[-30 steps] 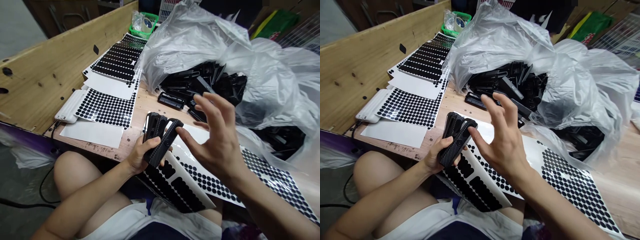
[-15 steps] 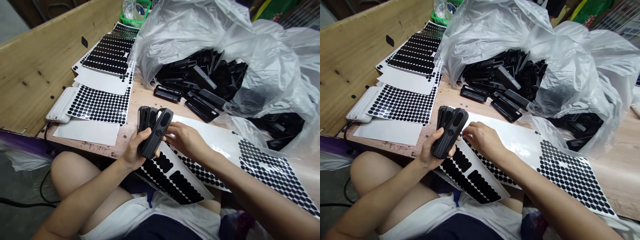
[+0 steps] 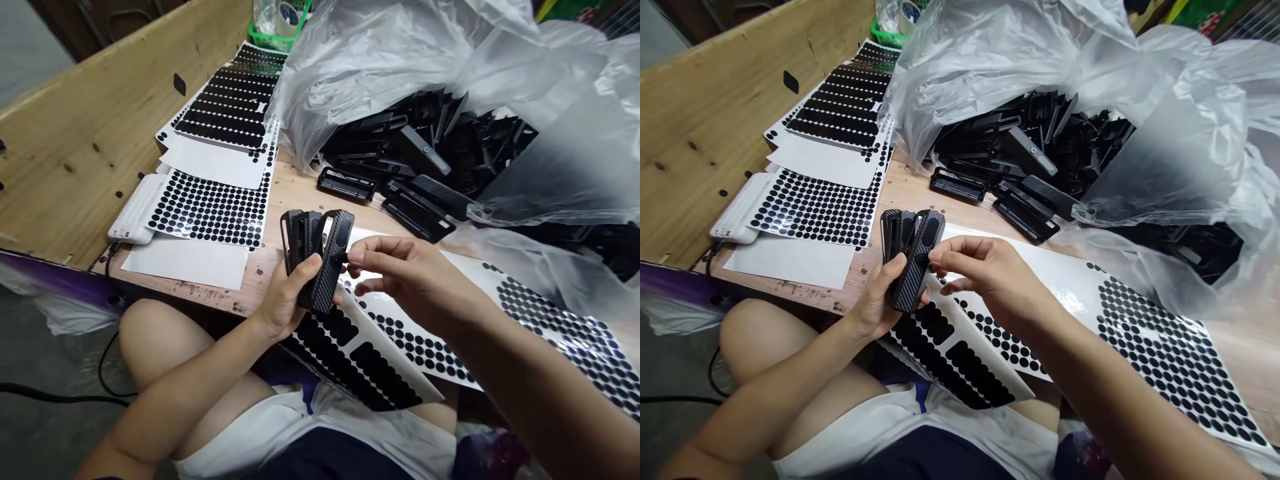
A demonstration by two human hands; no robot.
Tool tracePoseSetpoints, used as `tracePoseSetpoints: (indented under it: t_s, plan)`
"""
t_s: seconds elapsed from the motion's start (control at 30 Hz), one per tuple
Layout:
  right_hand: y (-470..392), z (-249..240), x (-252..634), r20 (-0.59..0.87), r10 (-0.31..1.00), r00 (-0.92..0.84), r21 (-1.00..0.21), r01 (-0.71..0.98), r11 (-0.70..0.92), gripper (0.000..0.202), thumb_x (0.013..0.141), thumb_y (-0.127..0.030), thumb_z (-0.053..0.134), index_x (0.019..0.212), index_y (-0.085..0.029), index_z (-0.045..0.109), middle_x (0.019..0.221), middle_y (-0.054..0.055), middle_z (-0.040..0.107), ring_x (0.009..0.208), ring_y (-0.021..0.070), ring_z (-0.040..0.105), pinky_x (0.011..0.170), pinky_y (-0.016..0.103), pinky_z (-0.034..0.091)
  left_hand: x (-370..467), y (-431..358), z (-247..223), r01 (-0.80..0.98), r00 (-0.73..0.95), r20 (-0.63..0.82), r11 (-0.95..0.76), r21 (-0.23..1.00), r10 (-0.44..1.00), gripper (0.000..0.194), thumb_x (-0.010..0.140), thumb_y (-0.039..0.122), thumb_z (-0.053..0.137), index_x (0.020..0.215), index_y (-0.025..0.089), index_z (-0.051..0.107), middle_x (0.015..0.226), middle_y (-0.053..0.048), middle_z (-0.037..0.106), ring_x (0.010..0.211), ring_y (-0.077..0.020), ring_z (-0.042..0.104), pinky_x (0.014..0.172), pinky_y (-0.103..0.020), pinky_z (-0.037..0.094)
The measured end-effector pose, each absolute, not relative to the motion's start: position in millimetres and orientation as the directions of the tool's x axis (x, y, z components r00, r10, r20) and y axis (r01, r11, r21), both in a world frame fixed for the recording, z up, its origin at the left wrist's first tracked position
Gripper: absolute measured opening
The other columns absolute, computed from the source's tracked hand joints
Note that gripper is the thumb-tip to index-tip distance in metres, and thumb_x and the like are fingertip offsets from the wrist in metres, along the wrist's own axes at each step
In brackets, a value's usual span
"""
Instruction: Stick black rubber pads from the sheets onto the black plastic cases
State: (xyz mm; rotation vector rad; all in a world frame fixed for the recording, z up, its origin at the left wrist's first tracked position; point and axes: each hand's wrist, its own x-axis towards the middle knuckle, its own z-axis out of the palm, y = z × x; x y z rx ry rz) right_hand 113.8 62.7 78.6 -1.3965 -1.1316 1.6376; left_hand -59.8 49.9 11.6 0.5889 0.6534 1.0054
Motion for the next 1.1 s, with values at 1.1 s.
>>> tracePoseSetpoints:
  t_s: [1.1]
  plan:
    - [57, 89, 100, -0.173, 0.98, -0.102, -0.962, 0.231, -0.146, 0.036, 0.066, -0.051, 0.093, 0.074, -0.019, 0.077, 0.072, 0.003, 0.075, 0.067, 0.0161, 0.068, 0.063, 0.026, 0.055, -59, 49, 11, -0.598, 0.403, -0.155, 0.387, 0.702, 0.902, 0.049, 0.081, 0.058, 0.08, 0.096, 0.012, 0.069, 0.082, -0.005, 0.073, 0.056, -0.0113, 0.066, 0.053, -0.021, 0.054]
